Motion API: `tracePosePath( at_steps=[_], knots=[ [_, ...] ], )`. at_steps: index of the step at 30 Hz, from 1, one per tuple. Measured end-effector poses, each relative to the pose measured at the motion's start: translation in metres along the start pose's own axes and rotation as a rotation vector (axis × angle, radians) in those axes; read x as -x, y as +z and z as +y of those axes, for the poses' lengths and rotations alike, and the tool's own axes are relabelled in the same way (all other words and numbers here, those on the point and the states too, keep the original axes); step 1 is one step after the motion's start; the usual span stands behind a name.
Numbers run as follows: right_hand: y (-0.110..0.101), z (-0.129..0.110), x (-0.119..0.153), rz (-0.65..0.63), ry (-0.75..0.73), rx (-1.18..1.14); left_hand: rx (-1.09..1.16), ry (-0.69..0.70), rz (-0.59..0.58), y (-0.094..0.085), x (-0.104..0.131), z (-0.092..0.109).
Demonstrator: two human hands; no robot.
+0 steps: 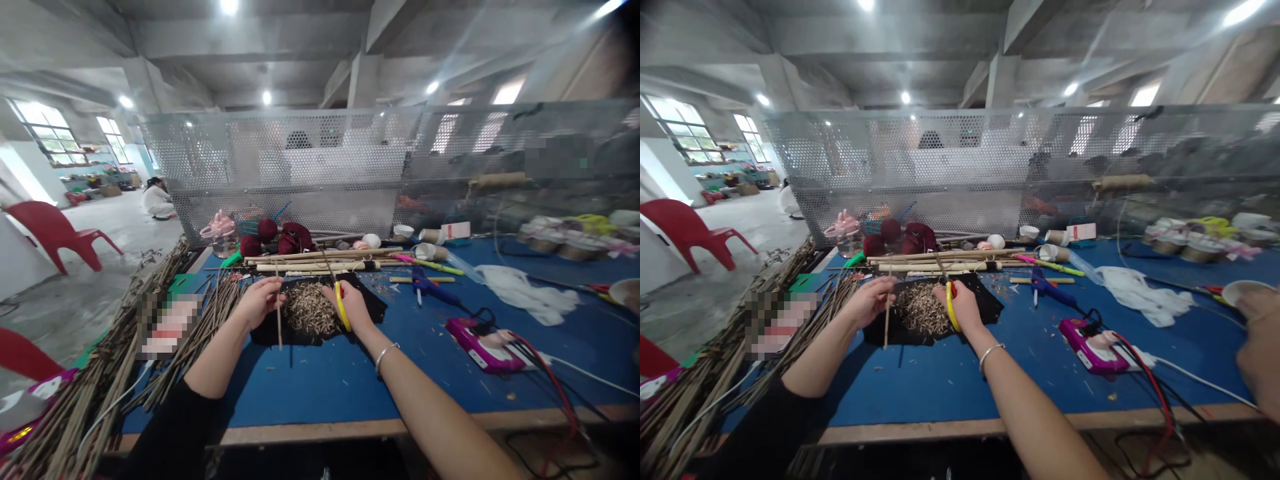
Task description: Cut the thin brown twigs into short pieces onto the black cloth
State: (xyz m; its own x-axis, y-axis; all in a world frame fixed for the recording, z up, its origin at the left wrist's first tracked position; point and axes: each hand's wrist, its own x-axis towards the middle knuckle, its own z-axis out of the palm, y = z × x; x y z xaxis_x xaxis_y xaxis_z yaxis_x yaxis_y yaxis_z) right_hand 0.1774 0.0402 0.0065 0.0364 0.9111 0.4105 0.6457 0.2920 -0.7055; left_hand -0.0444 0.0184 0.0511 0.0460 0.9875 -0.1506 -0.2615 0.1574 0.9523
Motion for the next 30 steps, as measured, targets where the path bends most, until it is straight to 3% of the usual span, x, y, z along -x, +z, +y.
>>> tracePosePath(
  at_steps=[3,5,13,20,30],
  knots=[
    [0.002,-0.013,0.008,-0.134,-0.020,0.115,0.135,0.026,-0.110,0.025,0.003,-0.011],
    [0.003,-0.019,0.012,-0.213,-0.029,0.146,0.188,0.076,-0.135,0.033,0.004,-0.021],
    [0.000,-0.026,0.020,-0.397,-0.043,0.033,0.152,0.088,-0.148,0.030,0.012,-0.047],
    [-0.003,-0.029,0.022,-0.418,-0.027,-0.004,0.089,0.049,-0.160,0.035,0.017,-0.049],
    [0.005,-0.032,0.028,-0.365,-0.035,0.037,-0.003,0.109,-0.072,0.040,0.021,-0.048]
  ],
)
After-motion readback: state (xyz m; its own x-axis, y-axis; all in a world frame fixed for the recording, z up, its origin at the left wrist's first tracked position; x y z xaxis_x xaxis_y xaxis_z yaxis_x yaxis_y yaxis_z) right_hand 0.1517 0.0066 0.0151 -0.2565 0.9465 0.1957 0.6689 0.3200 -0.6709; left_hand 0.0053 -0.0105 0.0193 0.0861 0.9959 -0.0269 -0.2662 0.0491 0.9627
